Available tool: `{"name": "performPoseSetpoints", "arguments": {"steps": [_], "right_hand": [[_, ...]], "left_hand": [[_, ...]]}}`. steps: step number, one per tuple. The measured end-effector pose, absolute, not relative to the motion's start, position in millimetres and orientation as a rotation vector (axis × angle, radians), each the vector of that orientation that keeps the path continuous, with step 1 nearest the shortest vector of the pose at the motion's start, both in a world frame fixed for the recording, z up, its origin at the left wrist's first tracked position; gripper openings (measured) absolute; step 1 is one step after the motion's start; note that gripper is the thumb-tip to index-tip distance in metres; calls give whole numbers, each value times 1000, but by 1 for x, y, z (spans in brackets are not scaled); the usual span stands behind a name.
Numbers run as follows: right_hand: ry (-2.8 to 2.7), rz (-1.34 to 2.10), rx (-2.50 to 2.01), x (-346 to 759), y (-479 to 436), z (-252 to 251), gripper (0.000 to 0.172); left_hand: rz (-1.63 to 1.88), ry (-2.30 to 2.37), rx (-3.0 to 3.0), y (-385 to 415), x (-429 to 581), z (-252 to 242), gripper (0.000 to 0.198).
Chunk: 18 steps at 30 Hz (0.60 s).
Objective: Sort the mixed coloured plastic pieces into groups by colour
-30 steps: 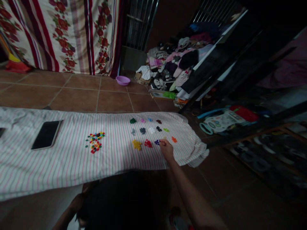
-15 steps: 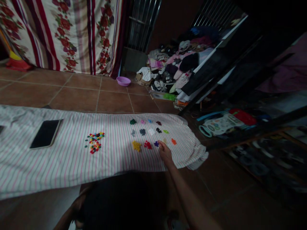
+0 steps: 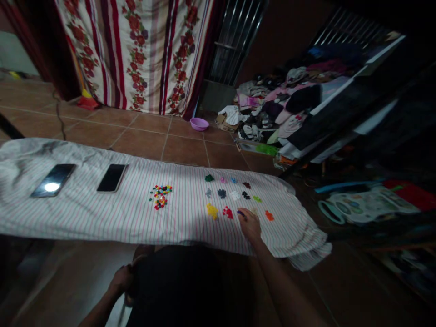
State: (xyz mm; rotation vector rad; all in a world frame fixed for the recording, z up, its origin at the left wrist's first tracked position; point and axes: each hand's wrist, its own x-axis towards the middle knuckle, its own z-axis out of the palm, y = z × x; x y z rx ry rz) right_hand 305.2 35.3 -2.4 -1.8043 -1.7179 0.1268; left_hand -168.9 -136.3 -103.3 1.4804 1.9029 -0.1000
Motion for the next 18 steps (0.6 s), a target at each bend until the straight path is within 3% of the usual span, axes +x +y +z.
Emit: {"name": "performPoseSetpoints", "arguments": {"steps": [4, 9, 14, 18], "right_hand": [[-1730, 173, -1719, 309, 40, 0, 36], [-1692, 136, -1617, 307, 37, 8, 39], [-1550, 46, -1614, 275, 30, 26, 45], [-1590, 219, -1506, 222, 26, 40, 43]], "left_hand": [[-51, 2116, 1320, -166, -173, -96, 28], [504, 2201, 1522, -169, -177, -61, 30], [999, 2111, 1943, -119, -177, -11, 29], [1055, 2000, 2203, -61, -169, 14, 25]]}}
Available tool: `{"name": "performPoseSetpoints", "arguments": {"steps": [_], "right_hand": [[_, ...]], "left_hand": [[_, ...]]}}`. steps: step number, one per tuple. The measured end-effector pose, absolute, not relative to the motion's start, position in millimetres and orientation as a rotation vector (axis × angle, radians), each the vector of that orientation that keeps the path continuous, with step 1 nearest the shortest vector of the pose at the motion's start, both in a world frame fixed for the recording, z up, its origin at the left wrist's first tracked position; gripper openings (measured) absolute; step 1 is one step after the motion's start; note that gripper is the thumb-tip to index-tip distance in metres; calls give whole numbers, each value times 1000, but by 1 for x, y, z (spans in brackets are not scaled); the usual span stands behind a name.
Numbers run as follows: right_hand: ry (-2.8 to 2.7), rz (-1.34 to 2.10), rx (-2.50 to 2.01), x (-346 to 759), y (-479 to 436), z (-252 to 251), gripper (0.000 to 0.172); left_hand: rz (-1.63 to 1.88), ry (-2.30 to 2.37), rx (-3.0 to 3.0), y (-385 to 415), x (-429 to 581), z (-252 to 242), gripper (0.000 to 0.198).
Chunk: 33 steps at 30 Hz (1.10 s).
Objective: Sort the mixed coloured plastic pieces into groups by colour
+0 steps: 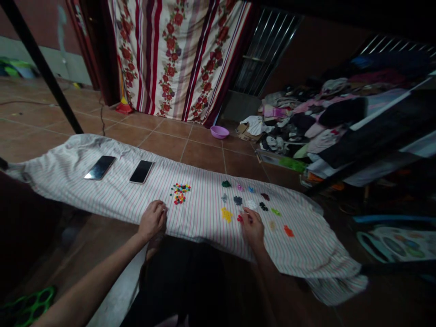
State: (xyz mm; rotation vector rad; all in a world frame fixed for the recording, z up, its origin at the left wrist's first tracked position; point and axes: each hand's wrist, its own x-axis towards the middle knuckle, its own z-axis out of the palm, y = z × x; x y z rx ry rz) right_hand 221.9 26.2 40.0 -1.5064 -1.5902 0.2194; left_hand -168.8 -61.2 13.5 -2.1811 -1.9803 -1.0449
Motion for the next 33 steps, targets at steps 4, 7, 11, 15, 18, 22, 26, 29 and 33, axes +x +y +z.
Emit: {"name": "performPoseSetpoints", "arguments": {"steps": [4, 7, 11, 15, 18, 22, 26, 29, 33], "right_hand": [[-1777, 450, -1356, 158, 26, 40, 35], [-1933, 578, -1263, 114, 32, 33, 31], [-2048, 621, -1277, 69, 49, 27, 28], [-2129, 585, -1385, 39, 74, 30, 32], [-2176, 548, -1463, 23, 90, 34, 36], [-2256, 508, -1546, 8, 103, 37, 36], [-2338, 515, -1599, -2, 107, 38, 35], [-2352, 527, -1615, -4, 110, 36, 32], [-2273, 576, -1626, -1, 115, 31, 24]], "left_hand": [[-878, -2048, -2082, -17, -164, 18, 23], [-723, -2158, -2062, -1, -161, 18, 24], [-634, -2239, -2026, 5, -153, 20, 23], [-602, -2182, -2033, 6, -149, 18, 25], [-605, -2153, -2050, 6, -148, 15, 31], [-643, -2179, -2038, 6, -148, 13, 34], [-633, -2172, -2027, 6, -147, 12, 33], [-633, -2168, -2021, 6, -147, 12, 32], [-607, -2173, -2029, 6, -146, 13, 33]]}}
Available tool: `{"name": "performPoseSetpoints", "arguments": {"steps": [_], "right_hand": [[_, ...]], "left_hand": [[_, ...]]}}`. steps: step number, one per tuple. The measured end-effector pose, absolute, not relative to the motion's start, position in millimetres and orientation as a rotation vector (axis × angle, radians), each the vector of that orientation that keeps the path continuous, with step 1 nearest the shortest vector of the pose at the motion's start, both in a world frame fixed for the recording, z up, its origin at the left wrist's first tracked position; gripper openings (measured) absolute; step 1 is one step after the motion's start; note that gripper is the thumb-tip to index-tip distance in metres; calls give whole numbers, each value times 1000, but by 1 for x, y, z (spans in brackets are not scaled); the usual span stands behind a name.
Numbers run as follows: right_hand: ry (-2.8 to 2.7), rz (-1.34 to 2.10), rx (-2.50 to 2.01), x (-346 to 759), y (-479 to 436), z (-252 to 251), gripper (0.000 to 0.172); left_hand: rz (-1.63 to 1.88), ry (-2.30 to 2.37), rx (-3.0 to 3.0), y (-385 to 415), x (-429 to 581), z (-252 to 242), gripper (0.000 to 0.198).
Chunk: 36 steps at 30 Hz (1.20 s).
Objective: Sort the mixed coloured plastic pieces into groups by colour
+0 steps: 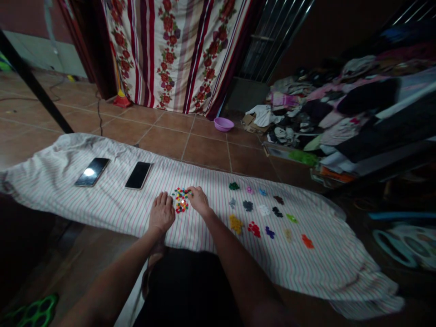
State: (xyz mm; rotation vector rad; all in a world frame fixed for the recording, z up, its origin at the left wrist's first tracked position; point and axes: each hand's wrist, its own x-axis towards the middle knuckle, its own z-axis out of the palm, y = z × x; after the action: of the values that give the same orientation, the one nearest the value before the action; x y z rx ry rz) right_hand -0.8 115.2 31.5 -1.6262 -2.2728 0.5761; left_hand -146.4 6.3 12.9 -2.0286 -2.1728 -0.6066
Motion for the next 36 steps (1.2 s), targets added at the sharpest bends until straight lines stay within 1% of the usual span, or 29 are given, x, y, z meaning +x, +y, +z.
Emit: {"name": "performPoseSetpoints", "arguments": {"steps": [10, 16, 20, 25, 30, 36], "right_hand": [[-2192, 647, -1536, 3, 120, 24, 14], [-2148, 643, -1408, 2, 122, 21, 12], [-2064, 682, -1350, 1, 122, 18, 13], [-1817, 790, -1388, 3, 120, 7, 21], [-1592, 887, -1417, 12, 117, -3, 15], [-1496, 906, -1441, 21, 107, -1, 17]], "left_hand": [[-619, -2207, -2023, 6, -146, 14, 34], [-655, -2188, -2010, 6, -146, 10, 33], [-666, -2158, -2001, 6, -147, 7, 32], [-630, -2142, -1977, 6, -147, 7, 32], [-615, -2147, -1962, 7, -147, 7, 33], [-626, -2143, -1970, 6, -147, 7, 33]]}}
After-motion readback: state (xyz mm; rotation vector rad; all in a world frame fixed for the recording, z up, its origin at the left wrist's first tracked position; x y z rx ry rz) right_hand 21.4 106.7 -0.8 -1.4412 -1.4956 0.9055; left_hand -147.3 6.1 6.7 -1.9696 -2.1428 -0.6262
